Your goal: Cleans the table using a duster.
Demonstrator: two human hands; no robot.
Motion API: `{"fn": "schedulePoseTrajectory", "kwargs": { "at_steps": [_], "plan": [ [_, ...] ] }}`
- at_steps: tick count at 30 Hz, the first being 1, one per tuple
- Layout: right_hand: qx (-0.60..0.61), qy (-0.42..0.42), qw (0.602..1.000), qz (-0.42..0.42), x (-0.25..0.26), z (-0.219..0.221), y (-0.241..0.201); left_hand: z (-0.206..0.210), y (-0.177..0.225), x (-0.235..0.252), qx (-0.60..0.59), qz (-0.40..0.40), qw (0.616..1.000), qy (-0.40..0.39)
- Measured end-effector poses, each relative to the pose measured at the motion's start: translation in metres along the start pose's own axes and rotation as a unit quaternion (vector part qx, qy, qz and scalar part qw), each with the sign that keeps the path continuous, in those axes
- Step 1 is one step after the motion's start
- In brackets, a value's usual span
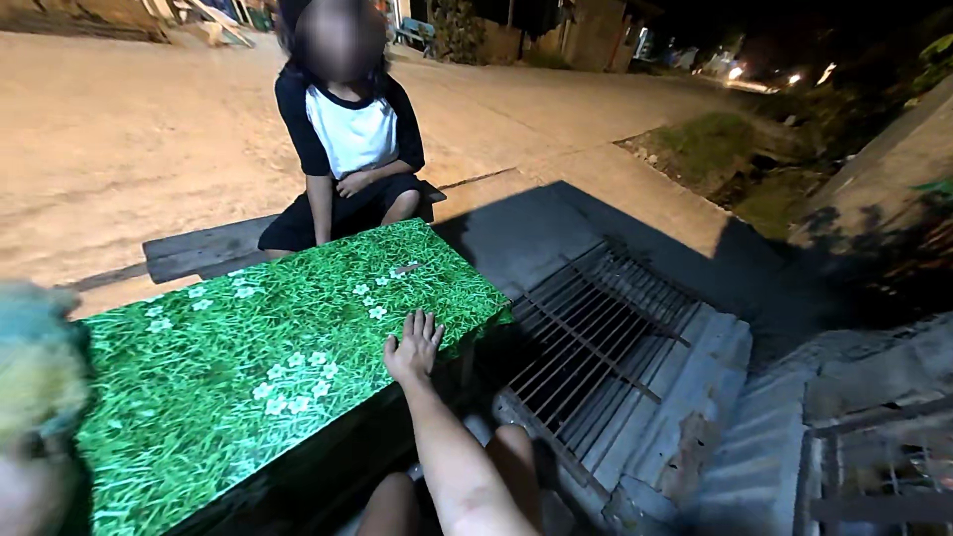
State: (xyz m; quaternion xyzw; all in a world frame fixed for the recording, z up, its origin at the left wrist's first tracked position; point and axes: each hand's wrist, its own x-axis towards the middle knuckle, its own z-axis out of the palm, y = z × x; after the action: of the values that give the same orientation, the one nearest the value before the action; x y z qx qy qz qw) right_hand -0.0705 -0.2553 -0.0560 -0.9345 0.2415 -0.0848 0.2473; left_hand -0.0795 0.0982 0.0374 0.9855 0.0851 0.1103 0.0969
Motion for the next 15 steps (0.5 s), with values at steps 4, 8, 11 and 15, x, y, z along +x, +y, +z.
{"fn": "schedulePoseTrajectory", "kwargs": {
  "at_steps": [4,8,11,15],
  "plan": [
    [-0.011,0.009,1.000,-0.003,0.001,0.003,0.001,0.066,0.027,0.019,-0.086,0.141,0.986,-0.036],
    [-0.018,-0.026,0.999,-0.003,-0.004,-0.007,0.000,0.078,0.127,-0.004,-0.111,0.399,0.901,-0.131],
    [-0.012,-0.027,1.000,0.002,-0.005,-0.010,-0.002,0.103,0.169,0.019,-0.132,0.475,0.859,-0.140],
    [-0.020,0.015,1.000,-0.002,0.004,0.005,0.002,0.108,0.214,0.046,-0.102,0.325,0.931,-0.131]
  ]
}}
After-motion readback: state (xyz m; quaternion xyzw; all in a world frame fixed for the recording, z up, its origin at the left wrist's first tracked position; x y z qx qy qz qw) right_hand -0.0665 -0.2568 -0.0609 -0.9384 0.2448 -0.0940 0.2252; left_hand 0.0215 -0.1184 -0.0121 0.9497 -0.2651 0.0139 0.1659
